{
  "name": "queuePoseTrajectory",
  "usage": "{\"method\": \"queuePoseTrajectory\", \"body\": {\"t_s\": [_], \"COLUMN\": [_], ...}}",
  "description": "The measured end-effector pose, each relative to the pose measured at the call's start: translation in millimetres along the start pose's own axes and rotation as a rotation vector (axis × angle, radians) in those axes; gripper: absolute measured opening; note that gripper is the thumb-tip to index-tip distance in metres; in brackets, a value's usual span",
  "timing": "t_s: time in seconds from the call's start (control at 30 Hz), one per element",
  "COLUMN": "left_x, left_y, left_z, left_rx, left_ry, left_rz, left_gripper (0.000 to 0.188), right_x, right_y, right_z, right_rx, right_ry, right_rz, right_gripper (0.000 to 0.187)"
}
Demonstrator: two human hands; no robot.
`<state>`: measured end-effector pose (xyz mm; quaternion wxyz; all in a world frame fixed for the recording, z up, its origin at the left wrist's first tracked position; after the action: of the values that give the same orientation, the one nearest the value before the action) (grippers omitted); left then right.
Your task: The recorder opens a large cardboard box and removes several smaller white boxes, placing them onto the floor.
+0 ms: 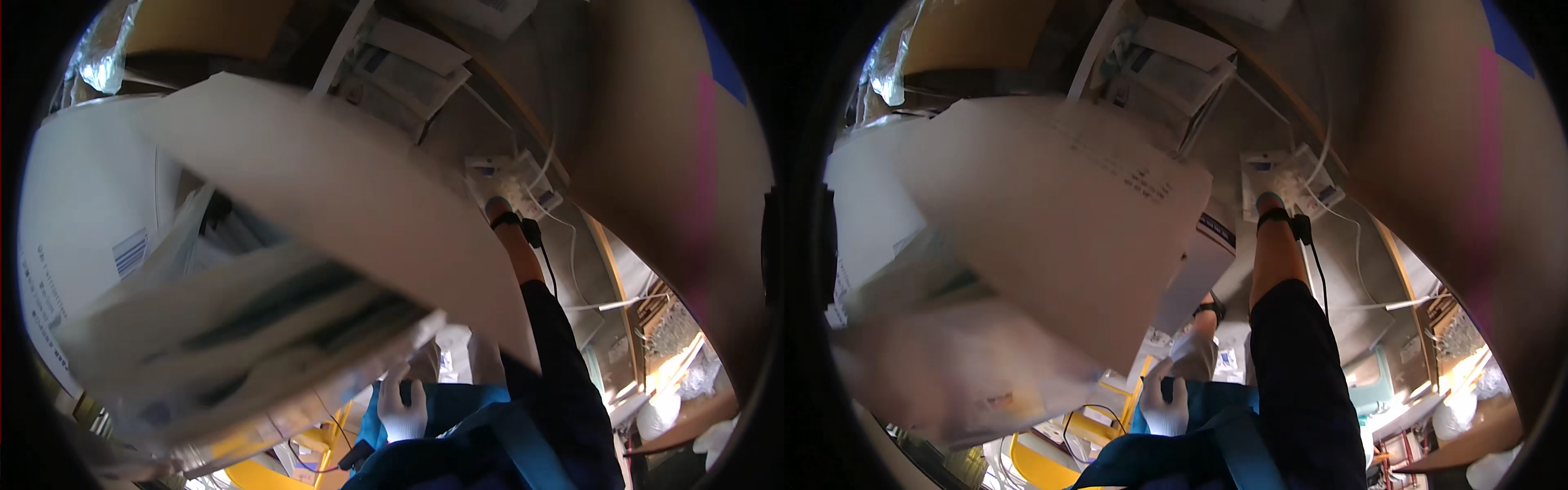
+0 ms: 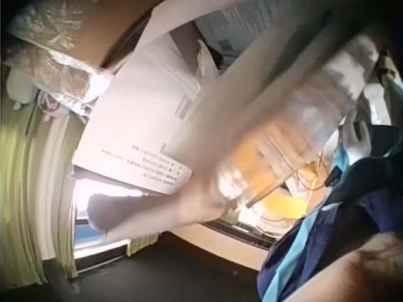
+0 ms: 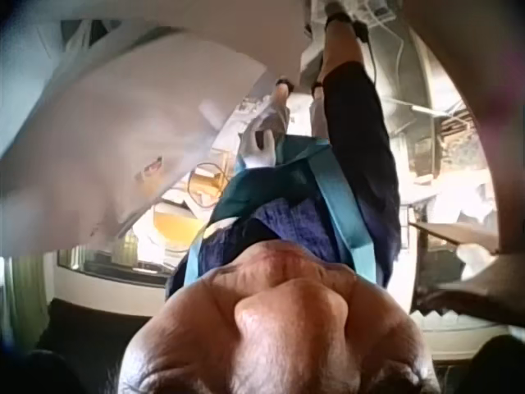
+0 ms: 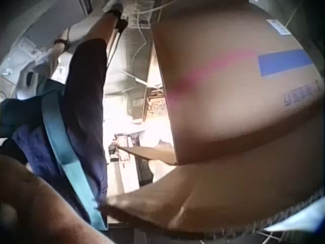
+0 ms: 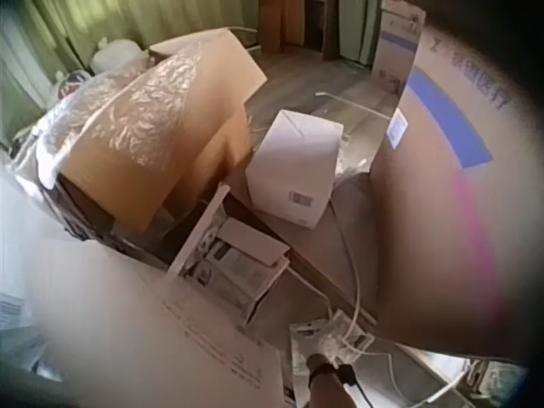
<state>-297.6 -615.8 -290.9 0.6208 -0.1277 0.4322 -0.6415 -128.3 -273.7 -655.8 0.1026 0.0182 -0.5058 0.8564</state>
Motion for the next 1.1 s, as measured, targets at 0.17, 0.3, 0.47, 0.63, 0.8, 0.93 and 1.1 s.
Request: {"method": "queuePoseTrajectory", "body": {"t_s": [0.17, 0.3, 0.47, 0.63, 0.8, 0.93, 1.1], "left_x": [3.6, 12.2, -6.2, 26.2, 27.9, 55.1, 36.8], "left_y": [-4.3, -6.3, -8.6, -6.4, 0.2, 3.2, -2.6], "left_z": [-0.4, 1.3, -4.0, 5.1, 3.9, 3.3, -6.1], "left_rx": [-0.060, -0.092, -0.044, -0.111, -0.047, -0.107, -0.067], "left_ry": [0.033, -0.172, -0.147, -0.167, -0.227, -0.240, -0.233], "left_rz": [0.106, 0.239, 0.173, 0.201, 0.242, 0.227, 0.225], "left_gripper": [0.026, 0.016, 0.014, 0.009, 0.011, 0.010, 0.011], "right_x": [-15.2, -51.4, -67.0, -33.2, 12.3, 25.5, 21.1], "right_y": [14.1, 13.5, 16.8, -13.1, 14.9, 30.1, 43.4], "right_z": [2.6, -24.8, -44.0, -10.7, 18.9, 30.9, 5.0], "right_rx": [0.077, 0.022, -0.039, -0.040, -0.025, 0.258, 0.150], "right_ry": [0.234, 0.052, -0.196, -0.119, -0.156, 0.178, 0.065], "right_rz": [0.156, 0.129, -0.095, -0.030, 0.169, 0.141, 0.225], "right_gripper": [0.101, 0.112, 0.085, 0.066, 0.077, 0.114, 0.082]}}
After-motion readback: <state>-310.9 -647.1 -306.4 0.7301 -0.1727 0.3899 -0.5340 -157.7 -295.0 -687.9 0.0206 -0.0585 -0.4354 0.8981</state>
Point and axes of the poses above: each hand's wrist, its own z-axis away from the middle knuckle, its own y-axis out of the palm, x = y × z, the point moved 10 cm from there along -z, towards the middle knuckle, and after that the axes turned 11 degrees about -y, right-handed, at the moved point
